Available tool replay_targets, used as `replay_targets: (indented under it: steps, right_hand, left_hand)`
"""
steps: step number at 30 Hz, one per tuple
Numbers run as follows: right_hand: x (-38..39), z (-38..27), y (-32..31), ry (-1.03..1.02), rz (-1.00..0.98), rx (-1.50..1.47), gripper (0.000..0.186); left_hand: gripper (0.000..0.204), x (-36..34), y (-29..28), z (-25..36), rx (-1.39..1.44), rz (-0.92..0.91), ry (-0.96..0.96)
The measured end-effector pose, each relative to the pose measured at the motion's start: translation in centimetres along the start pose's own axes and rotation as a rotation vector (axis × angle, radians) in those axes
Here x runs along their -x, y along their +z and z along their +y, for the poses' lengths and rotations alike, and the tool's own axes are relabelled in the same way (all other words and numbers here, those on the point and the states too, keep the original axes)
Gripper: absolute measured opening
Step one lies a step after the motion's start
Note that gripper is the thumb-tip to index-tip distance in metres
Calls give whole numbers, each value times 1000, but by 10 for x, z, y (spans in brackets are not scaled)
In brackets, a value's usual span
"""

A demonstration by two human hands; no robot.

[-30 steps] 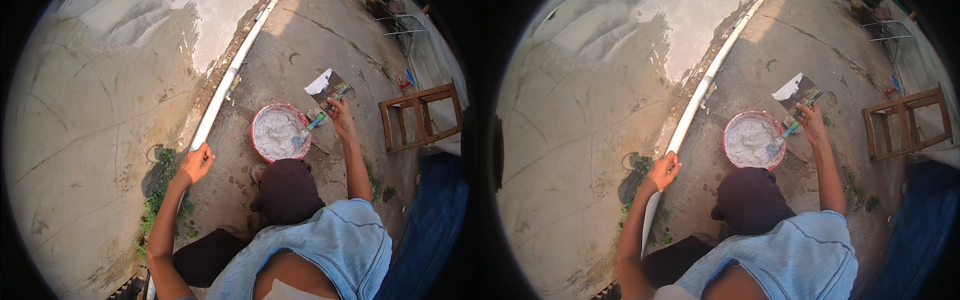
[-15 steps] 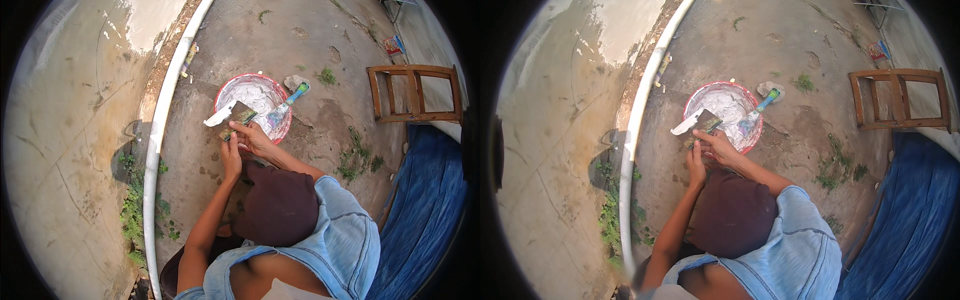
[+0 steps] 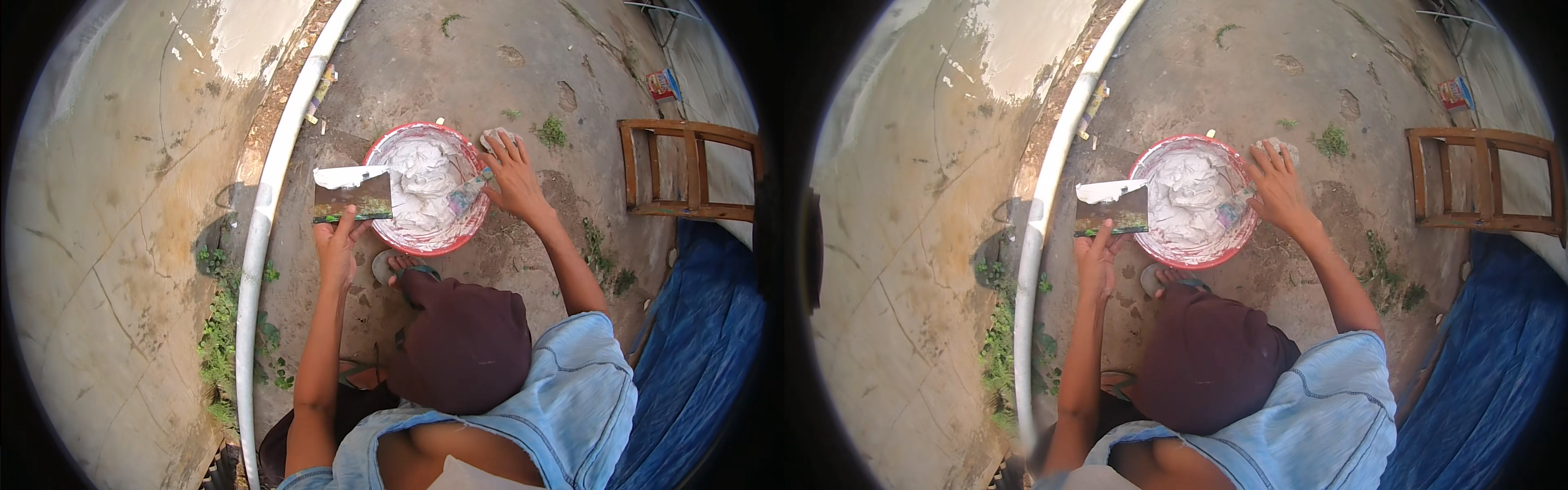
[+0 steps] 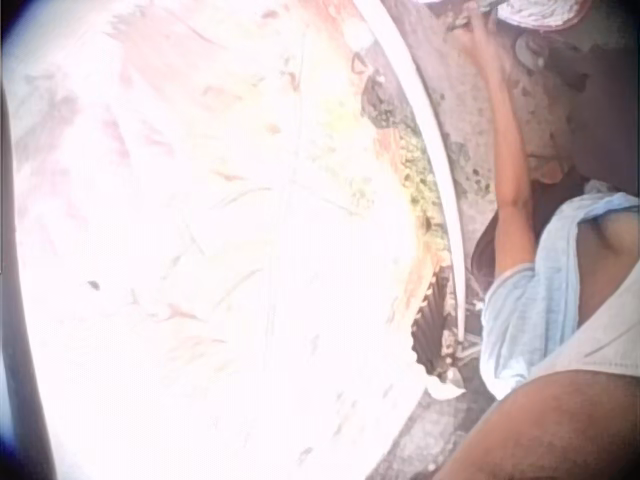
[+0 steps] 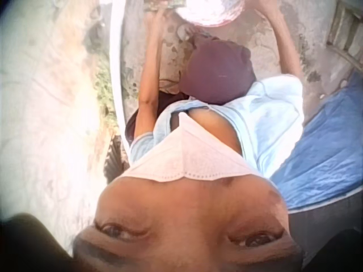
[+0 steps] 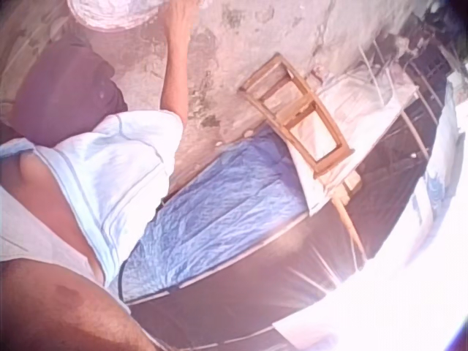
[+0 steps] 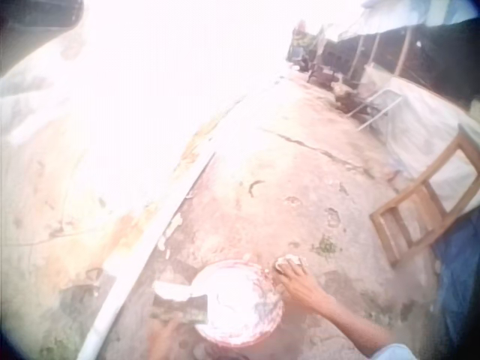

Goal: The person mixes a white paste in a bucket, then uses a trowel to scoop and apply the paste onto a vertical wall. They repeatedly smooth the surface with the trowel, working along the wall's edge.

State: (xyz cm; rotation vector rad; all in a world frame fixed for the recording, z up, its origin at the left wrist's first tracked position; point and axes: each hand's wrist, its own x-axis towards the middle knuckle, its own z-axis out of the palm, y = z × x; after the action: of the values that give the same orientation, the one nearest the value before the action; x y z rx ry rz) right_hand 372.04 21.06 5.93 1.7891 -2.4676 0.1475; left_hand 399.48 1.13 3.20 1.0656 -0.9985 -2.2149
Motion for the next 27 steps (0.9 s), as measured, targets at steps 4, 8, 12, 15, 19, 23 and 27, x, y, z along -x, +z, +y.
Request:
replay_targets:
  steps: [4, 8, 12, 15, 19, 23, 27]
  right_hand:
    - [-3, 37, 15, -51, -353, 74, 48]
    - [-3, 34, -10, 59, -698, -130, 40]
    - [12, 9, -55, 190, -468, -228, 26]
    - [17, 3, -70, 469, -435, -450, 26]
    - [43, -15, -38, 524, -273, -762, 30]
    - [46, -26, -35, 595, -267, -832, 32]
    - [54, -28, -22, 559, -202, -839, 32]
  left_hand:
    - [31, 6, 18, -6, 31, -45, -80]
    - [38, 9, 12, -22, 23, -54, -159]
    - [39, 12, 19, -24, -25, 8, -132]
    - [41, 10, 22, -35, 12, 14, -157]
    - [44, 8, 25, -42, 15, -40, -294]
    - [48, 12, 33, -35, -28, -53, -278]
    - [52, 16, 30, -34, -46, -70, -254]
